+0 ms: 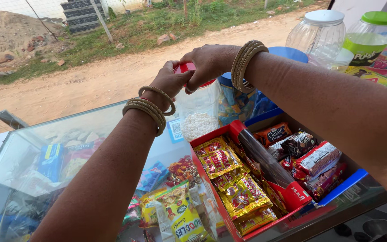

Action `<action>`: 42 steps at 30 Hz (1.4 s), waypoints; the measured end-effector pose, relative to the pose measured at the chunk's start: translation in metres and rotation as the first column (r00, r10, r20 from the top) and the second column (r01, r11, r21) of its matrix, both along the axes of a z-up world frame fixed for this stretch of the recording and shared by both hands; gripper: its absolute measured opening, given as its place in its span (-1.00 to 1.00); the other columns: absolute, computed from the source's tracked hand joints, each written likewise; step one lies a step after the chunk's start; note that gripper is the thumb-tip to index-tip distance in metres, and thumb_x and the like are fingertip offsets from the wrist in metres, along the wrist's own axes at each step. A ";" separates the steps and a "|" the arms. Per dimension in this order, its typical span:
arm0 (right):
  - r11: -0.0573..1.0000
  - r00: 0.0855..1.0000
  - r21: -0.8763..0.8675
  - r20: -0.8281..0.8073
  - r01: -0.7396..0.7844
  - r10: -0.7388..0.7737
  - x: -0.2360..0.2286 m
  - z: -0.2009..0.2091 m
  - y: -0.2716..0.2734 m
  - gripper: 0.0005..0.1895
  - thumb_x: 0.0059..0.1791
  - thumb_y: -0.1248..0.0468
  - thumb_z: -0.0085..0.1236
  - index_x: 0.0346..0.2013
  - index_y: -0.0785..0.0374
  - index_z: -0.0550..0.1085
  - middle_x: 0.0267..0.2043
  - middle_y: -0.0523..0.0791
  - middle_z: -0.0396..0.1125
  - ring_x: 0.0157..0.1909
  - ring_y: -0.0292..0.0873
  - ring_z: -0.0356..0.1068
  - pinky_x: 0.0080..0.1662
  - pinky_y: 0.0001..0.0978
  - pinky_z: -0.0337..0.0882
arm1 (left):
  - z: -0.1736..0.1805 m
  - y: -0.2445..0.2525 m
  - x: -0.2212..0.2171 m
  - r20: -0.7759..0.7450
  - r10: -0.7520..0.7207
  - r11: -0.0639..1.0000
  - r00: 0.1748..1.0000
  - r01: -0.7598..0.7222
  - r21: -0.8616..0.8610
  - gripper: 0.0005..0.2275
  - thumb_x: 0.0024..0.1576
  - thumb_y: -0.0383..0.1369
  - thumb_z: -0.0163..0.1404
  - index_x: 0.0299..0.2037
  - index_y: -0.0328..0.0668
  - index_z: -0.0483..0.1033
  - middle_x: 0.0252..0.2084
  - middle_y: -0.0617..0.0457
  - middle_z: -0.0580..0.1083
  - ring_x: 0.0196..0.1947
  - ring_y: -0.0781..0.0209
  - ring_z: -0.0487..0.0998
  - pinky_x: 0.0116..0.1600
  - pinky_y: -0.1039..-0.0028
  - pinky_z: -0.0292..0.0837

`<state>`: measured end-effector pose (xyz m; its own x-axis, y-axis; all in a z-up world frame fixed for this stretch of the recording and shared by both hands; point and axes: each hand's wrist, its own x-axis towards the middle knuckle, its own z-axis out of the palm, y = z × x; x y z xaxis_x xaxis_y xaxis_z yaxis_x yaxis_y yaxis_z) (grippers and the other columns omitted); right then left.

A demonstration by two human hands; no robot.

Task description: The person picks up various plastic containers and jars from the floor and places them on a glass display counter. They handle each container individually, moving them from the floor to the counter surface.

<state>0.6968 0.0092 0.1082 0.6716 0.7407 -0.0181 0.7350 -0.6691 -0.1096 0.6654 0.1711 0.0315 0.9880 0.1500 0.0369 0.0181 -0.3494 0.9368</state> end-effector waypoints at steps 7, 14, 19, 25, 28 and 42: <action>0.998 0.999 -0.013 -0.006 0.054 -0.054 -0.001 -0.002 0.003 0.01 -0.38 -0.21 0.37 0.32 0.00 0.35 0.06 0.02 0.46 0.07 0.06 0.49 0.08 -0.07 0.47 | -0.005 0.005 0.005 0.003 -0.025 1.000 1.000 0.025 -0.001 -0.30 -0.03 0.00 0.18 0.30 -0.06 0.27 -0.04 0.05 0.53 -0.32 0.34 0.47 -0.41 0.45 0.33; 0.997 0.998 -0.074 0.055 0.019 -0.015 -0.005 0.000 0.007 -0.08 -0.32 -0.19 0.39 0.23 0.14 0.40 0.04 0.05 0.47 0.08 0.08 0.48 0.10 -0.04 0.46 | -0.001 0.000 0.014 0.130 -0.044 0.997 0.990 0.035 0.066 -0.19 -0.02 -0.10 0.30 0.36 -0.30 0.13 0.12 -0.13 0.46 0.08 0.14 0.57 0.05 0.45 0.55; 0.981 0.992 -0.194 0.130 0.022 0.003 -0.019 0.002 0.017 -0.26 -0.20 -0.17 0.37 0.13 0.16 0.49 0.01 0.03 0.50 0.10 0.09 0.48 0.15 -0.04 0.43 | 0.018 -0.004 0.003 0.021 0.012 0.968 1.000 -0.016 0.251 -0.28 -0.01 -0.30 0.21 0.35 -0.25 0.12 0.08 -0.14 0.47 0.11 0.11 0.54 0.14 0.41 0.47; 0.986 0.986 -0.132 0.120 -0.103 0.119 -0.029 0.014 0.019 -0.25 -0.22 -0.15 0.38 0.18 0.05 0.46 0.05 -0.02 0.48 0.12 0.08 0.45 0.15 -0.03 0.40 | 0.031 0.002 -0.016 0.107 -0.011 0.957 0.994 -0.020 0.290 -0.59 0.13 -0.32 0.05 0.17 -0.33 0.38 0.03 -0.15 0.55 0.07 0.10 0.59 0.11 0.36 0.47; 0.974 0.972 -0.146 0.138 -0.172 0.192 -0.030 0.019 0.019 -0.23 -0.21 -0.18 0.38 0.19 0.08 0.46 0.06 0.01 0.48 0.13 0.11 0.44 0.15 0.00 0.39 | 0.037 0.004 -0.020 0.114 0.029 0.938 0.993 -0.066 0.340 -0.60 0.13 -0.30 0.06 0.14 -0.33 0.39 0.02 -0.15 0.54 0.06 0.09 0.57 0.09 0.33 0.46; 0.927 0.924 -0.226 0.174 -0.299 0.341 -0.059 0.025 0.032 -0.26 -0.18 -0.22 0.34 0.16 0.09 0.52 0.06 -0.01 0.50 0.11 0.13 0.46 0.14 0.04 0.41 | 0.051 -0.004 -0.079 0.012 0.327 0.794 0.945 -0.282 0.538 -0.69 0.13 -0.24 0.03 -0.02 -0.25 0.60 -0.11 -0.14 0.61 -0.10 0.02 0.66 -0.02 0.21 0.54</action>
<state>0.6378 0.0410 0.1327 0.4031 0.9127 -0.0678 0.9054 -0.3869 0.1746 0.5863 0.1676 0.0820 0.8973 0.4239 0.1236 0.2718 -0.7508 0.6020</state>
